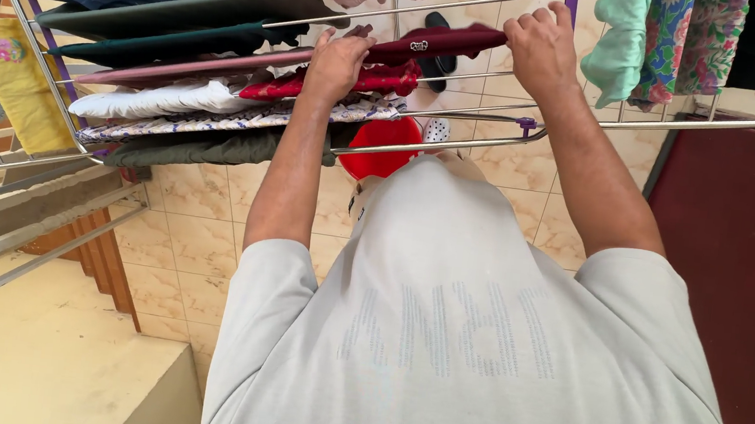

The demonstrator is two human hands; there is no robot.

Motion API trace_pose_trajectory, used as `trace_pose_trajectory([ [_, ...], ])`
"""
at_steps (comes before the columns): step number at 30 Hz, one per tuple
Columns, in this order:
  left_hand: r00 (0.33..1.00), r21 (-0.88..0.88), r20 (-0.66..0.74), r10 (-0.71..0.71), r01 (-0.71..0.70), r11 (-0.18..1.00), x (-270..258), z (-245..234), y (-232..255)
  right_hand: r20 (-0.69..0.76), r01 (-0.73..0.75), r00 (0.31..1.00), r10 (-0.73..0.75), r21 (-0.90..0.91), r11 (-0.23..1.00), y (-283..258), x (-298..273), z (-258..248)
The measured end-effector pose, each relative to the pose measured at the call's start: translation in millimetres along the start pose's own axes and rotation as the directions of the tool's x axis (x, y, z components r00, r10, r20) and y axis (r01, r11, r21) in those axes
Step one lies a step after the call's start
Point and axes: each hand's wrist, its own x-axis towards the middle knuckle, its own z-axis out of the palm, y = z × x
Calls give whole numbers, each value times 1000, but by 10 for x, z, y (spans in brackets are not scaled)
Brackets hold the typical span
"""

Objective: The person takes clothing items from a bucket, unfolds them by hand, and hangs them onto a clothes drying rack.

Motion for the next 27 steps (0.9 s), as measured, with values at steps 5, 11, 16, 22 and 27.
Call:
trace_pose_trajectory([
  [5,987,37,-117,108,-105,994,-6,-86,136,57,5,998,-14,156,988,-154,-6,-121],
  [11,946,43,-298,128,-121,992,-202,-365,471,-51,-72,995,89,281,957,-286,-77,-324],
  [16,936,-18,-350,33,-42,999,-659,-626,518,-184,-106,958,220,484,869,-570,-311,-483],
  [22,826,-103,-559,-74,19,994,-1497,-646,418,-228,-71,947,226,537,840,-1396,-491,-405],
  [27,663,-225,-657,-359,281,933,-2201,-812,-334,-129,-190,943,306,545,817,-2070,-393,-117],
])
